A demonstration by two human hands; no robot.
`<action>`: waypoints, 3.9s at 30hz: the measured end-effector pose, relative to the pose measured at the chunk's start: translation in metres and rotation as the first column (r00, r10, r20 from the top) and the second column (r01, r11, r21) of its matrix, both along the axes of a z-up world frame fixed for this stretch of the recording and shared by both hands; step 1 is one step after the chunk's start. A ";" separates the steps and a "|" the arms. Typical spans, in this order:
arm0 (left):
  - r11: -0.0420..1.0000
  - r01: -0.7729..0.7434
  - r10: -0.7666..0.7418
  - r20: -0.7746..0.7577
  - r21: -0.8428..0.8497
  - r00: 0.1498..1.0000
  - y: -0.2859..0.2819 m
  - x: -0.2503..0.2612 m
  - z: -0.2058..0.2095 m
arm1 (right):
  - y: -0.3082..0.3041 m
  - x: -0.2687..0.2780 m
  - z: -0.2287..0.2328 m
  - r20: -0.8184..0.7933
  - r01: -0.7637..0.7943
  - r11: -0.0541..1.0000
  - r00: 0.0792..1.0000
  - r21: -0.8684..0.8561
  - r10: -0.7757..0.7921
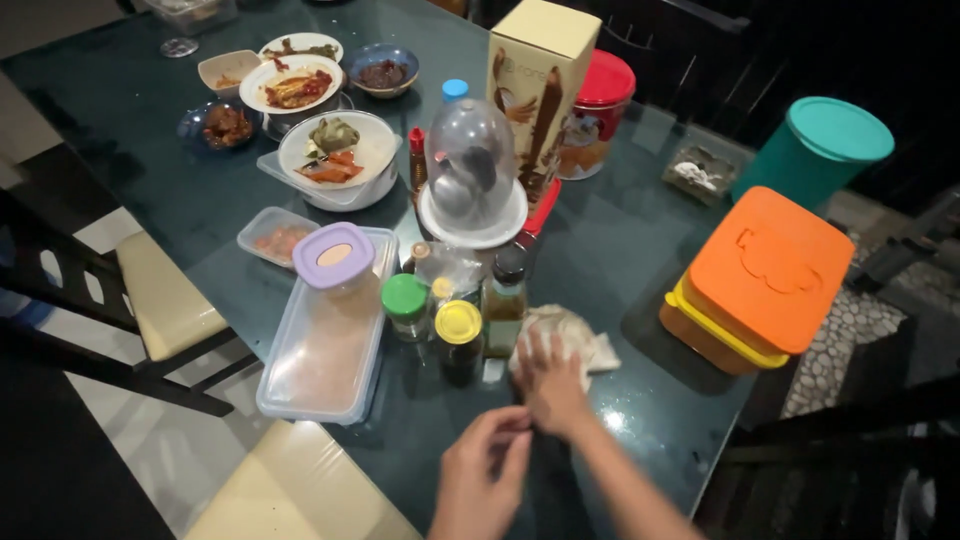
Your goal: Clearing dishes and food items from a dining table, rinsing a cloth, wiping the table surface, and organizing containers.
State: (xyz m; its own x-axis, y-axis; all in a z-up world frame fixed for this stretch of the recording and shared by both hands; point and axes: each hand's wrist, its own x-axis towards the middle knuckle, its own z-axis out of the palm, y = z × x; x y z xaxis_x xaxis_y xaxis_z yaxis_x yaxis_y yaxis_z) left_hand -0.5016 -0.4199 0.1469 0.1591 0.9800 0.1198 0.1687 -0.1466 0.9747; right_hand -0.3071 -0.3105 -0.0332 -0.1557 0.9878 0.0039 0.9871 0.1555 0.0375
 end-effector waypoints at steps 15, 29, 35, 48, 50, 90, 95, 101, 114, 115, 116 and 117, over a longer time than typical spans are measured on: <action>0.923 -0.229 0.252 0.036 -0.310 0.967 0.015 -0.072 0.028 | -0.128 -0.132 0.016 -0.256 -0.271 0.847 0.872 0.458 0.418; 0.985 -0.175 0.175 -0.015 0.011 0.984 0.216 -0.079 0.113 | 0.016 -0.037 0.223 -0.886 0.453 0.884 0.449 0.113 -0.116; 0.992 -0.125 0.120 -0.129 -0.029 0.984 0.292 -0.066 0.085 | 0.078 -0.020 0.231 -0.859 0.347 0.932 0.441 -0.105 -0.261; 0.987 0.152 -0.159 -0.330 -0.050 0.931 0.315 -0.017 0.059 | 0.047 0.002 0.222 -0.791 0.517 0.855 0.540 0.042 -0.287; 0.977 0.205 -0.210 -0.361 -0.055 0.908 0.307 -0.001 0.067 | 0.024 0.012 0.238 -0.791 0.547 0.837 0.520 0.018 -0.323; 0.965 -0.263 0.253 -0.208 -0.020 0.945 0.122 -0.042 -0.102 | 0.121 -0.047 0.184 -0.770 -0.083 0.860 -0.408 -0.504 -0.491; 0.953 -0.165 0.117 -0.195 -0.254 0.974 0.138 -0.045 -0.067 | 0.156 -0.051 0.167 -0.828 -0.245 0.849 -0.212 -0.469 -0.519; 0.936 -0.006 -0.071 -0.206 -0.353 0.976 0.154 -0.053 -0.047 | 0.150 -0.050 0.165 -0.687 -0.474 0.714 -0.270 -0.515 -0.675; 0.933 0.199 -0.259 -0.173 -0.300 0.950 0.147 -0.040 0.003 | 0.051 -0.057 0.234 -0.542 -0.236 0.733 -0.538 -0.638 -0.645; 0.929 0.209 -0.270 -0.173 -0.306 0.947 0.145 -0.040 0.001 | 0.043 -0.056 0.234 -0.538 -0.229 0.732 -0.546 -0.642 -0.642; 0.890 0.257 -0.356 -0.221 -0.376 0.908 0.143 -0.040 -0.001 | 0.035 -0.054 0.234 -0.568 -0.191 0.757 -0.554 -0.626 -0.609; 0.846 0.297 -0.439 -0.263 -0.444 0.859 0.142 -0.039 -0.003 | 0.028 -0.053 0.235 -0.599 -0.153 0.781 -0.558 -0.605 -0.574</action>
State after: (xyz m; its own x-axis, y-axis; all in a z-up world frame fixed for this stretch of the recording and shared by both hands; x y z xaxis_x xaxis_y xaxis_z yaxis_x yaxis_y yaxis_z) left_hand -0.5407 -0.2776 0.1442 0.4774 0.7950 -0.3742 0.5079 0.0978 0.8558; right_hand -0.3599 -0.2827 0.2014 -0.0608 0.8600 -0.5067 -0.5443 -0.4541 -0.7054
